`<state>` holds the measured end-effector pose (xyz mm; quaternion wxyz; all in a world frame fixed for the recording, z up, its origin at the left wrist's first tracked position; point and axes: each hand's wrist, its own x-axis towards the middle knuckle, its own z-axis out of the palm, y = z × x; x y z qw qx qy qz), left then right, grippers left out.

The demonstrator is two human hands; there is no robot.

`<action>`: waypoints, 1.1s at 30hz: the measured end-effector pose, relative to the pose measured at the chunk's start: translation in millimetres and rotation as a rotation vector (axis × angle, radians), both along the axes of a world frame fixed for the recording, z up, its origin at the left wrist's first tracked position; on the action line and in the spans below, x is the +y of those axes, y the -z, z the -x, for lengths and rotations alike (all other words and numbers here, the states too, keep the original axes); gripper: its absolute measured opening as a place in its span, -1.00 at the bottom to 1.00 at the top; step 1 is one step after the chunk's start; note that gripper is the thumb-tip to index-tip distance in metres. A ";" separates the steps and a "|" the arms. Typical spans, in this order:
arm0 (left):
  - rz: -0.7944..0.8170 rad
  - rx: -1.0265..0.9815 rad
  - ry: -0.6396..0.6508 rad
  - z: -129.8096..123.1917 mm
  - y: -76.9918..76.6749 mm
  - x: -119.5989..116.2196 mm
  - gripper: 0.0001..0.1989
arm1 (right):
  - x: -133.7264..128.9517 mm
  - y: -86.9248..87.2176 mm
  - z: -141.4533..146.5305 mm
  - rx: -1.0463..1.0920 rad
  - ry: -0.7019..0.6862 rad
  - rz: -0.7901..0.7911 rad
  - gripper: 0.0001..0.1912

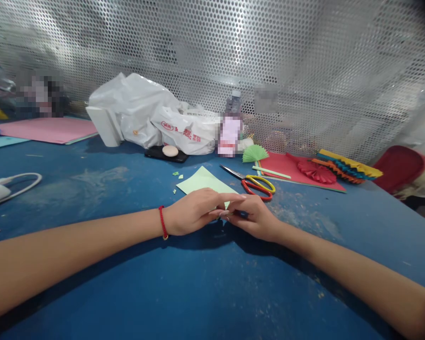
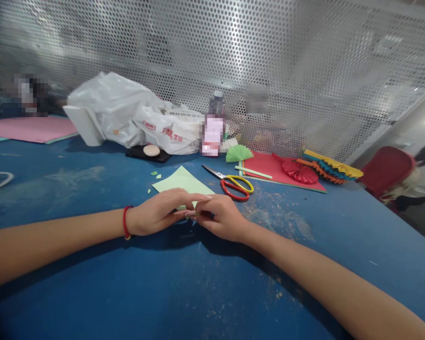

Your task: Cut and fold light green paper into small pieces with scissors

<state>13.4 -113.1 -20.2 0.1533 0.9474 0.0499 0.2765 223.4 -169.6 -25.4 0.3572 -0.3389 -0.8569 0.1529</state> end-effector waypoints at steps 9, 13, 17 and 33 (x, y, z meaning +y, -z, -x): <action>0.097 -0.094 -0.048 1.1 1.4 1.0 -0.60 | 1.8 3.0 1.7 0.108 -0.007 0.053 -0.88; 0.237 -0.098 -0.030 0.9 -0.2 1.2 -0.60 | 2.1 1.0 1.7 0.117 -0.014 0.057 -0.88; 0.375 -0.093 -0.059 0.0 -2.5 3.7 -0.54 | 1.5 1.0 1.9 0.022 -0.008 -0.033 -0.87; 0.908 0.000 0.123 -3.1 -6.0 9.1 -0.48 | -1.8 4.5 2.4 -0.009 -0.004 -0.256 -0.89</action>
